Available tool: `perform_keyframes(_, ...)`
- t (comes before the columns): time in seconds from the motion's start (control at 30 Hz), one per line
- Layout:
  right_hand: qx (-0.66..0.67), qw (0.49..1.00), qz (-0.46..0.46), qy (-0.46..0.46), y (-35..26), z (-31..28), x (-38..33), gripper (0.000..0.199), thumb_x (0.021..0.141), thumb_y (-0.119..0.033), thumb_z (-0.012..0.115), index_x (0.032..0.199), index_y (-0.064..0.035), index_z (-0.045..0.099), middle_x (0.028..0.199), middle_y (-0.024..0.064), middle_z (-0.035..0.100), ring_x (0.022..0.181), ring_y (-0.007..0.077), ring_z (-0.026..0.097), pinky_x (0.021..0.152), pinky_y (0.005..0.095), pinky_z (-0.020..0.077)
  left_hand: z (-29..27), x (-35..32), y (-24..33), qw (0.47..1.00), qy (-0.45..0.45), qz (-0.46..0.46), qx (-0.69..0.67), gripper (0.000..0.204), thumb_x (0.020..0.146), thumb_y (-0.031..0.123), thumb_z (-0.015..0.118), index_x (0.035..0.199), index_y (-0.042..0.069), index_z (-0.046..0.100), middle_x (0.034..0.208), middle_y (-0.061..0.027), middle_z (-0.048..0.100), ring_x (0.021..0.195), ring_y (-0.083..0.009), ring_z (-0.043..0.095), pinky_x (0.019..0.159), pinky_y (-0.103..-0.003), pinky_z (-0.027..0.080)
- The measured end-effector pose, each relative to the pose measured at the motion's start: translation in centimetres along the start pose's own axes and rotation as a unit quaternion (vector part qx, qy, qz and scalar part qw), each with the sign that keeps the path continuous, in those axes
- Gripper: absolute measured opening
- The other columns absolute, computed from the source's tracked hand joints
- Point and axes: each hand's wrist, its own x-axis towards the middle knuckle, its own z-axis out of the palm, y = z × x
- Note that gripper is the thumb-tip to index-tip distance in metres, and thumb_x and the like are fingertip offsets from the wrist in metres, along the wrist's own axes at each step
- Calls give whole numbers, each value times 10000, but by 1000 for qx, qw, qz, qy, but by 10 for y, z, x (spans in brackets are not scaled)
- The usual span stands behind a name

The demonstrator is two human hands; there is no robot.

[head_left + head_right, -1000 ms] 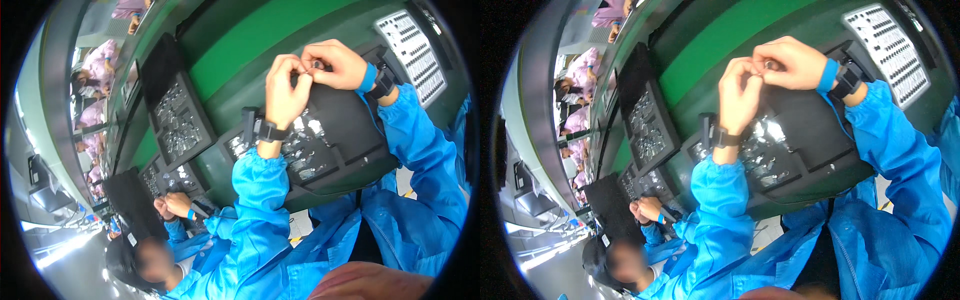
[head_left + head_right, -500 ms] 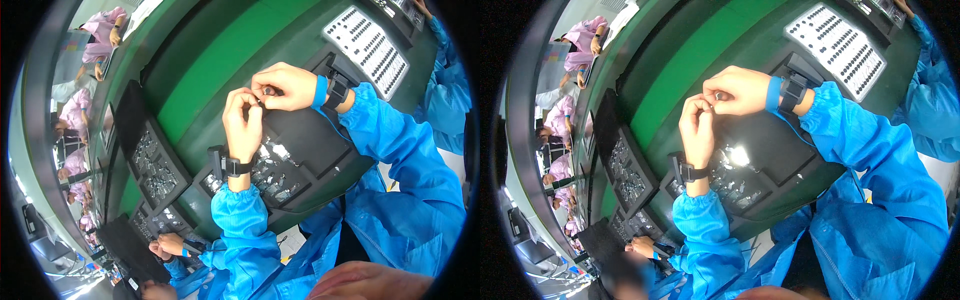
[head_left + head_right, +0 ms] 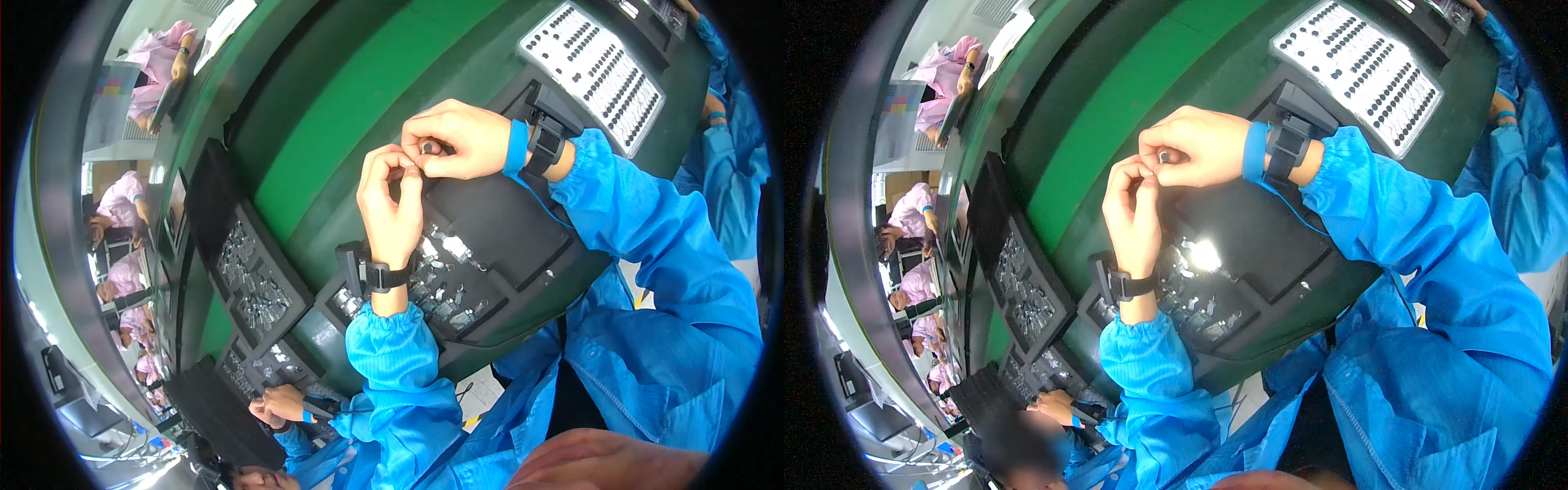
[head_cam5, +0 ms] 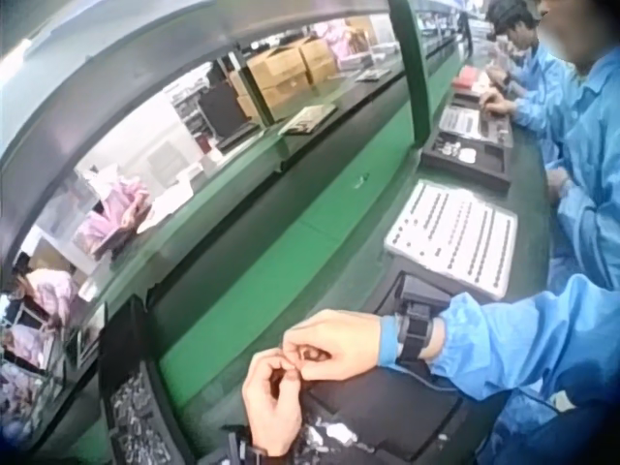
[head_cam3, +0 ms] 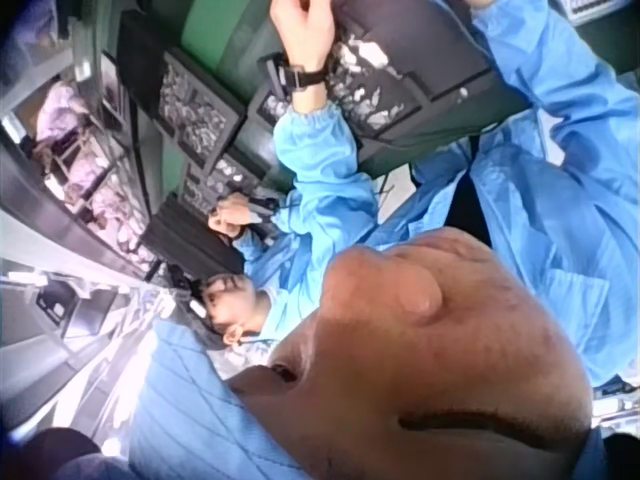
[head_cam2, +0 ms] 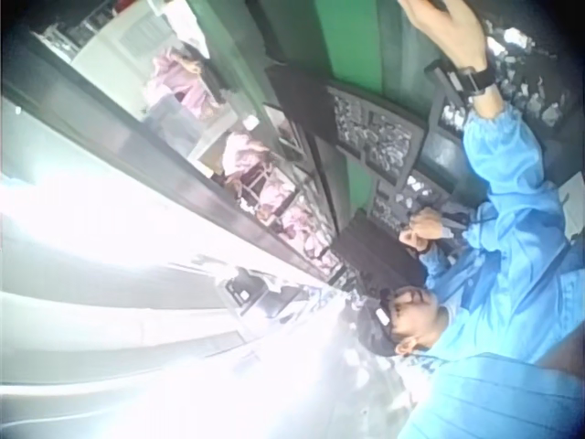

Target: Assembling small mechanical components at a factory workstation.

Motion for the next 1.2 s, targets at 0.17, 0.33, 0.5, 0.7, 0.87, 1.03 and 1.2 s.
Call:
perform_keyframes(0.17,12,1000,-8,1,1,2,-1,105,777,-89,629,841,-15,592,714,85,566,613,187,558,548,327,453,0,1,-5,1000,6,11,10,53,856,-27,618,890,-16,579,1039,-123,604,911,-218,639,801,-328,545)
perform_keyframes(0.33,-11,1000,-10,-11,-1,-2,-2,118,776,-83,626,860,-4,603,723,85,565,623,193,553,565,319,454,2,3,-4,999,6,38,21,71,847,-15,622,897,-22,572,1032,-131,603,893,-233,633,801,-330,534)
perform_keyframes(0.5,-16,999,-34,-2,-1,2,0,104,759,-64,598,842,-8,568,703,71,548,600,183,533,554,306,443,0,2,-9,998,31,53,13,76,833,-12,612,892,-16,566,983,-115,593,840,-216,605,758,-317,506)
perform_keyframes(0.7,-24,999,-14,17,-9,2,2,106,801,-91,625,845,-18,563,695,75,552,624,193,559,565,306,451,2,3,-6,996,51,71,3,64,848,-40,612,892,-24,568,961,-113,590,822,-203,625,761,-310,533)
perform_keyframes(0.87,-42,999,-11,14,-9,0,0,103,816,-97,622,854,-24,561,691,78,556,620,204,559,562,320,443,3,1,-4,999,38,35,-5,78,851,26,637,920,-2,613,1010,-111,639,912,-215,636,842,-331,509)
perform_keyframes(1.03,-25,1000,13,12,-12,3,1,112,812,-111,603,838,-15,551,679,59,515,603,144,508,546,281,406,3,0,-8,998,58,26,-1,76,826,28,646,890,-3,618,976,-109,641,868,-215,651,795,-329,528)
perform_keyframes(1.2,-49,999,-14,9,12,5,-5,180,840,-171,629,910,-22,556,756,-7,508,668,67,460,555,240,365,7,1,-18,994,82,64,24,131,789,80,684,851,-18,624,894,-132,631,771,-236,657,705,-334,543)
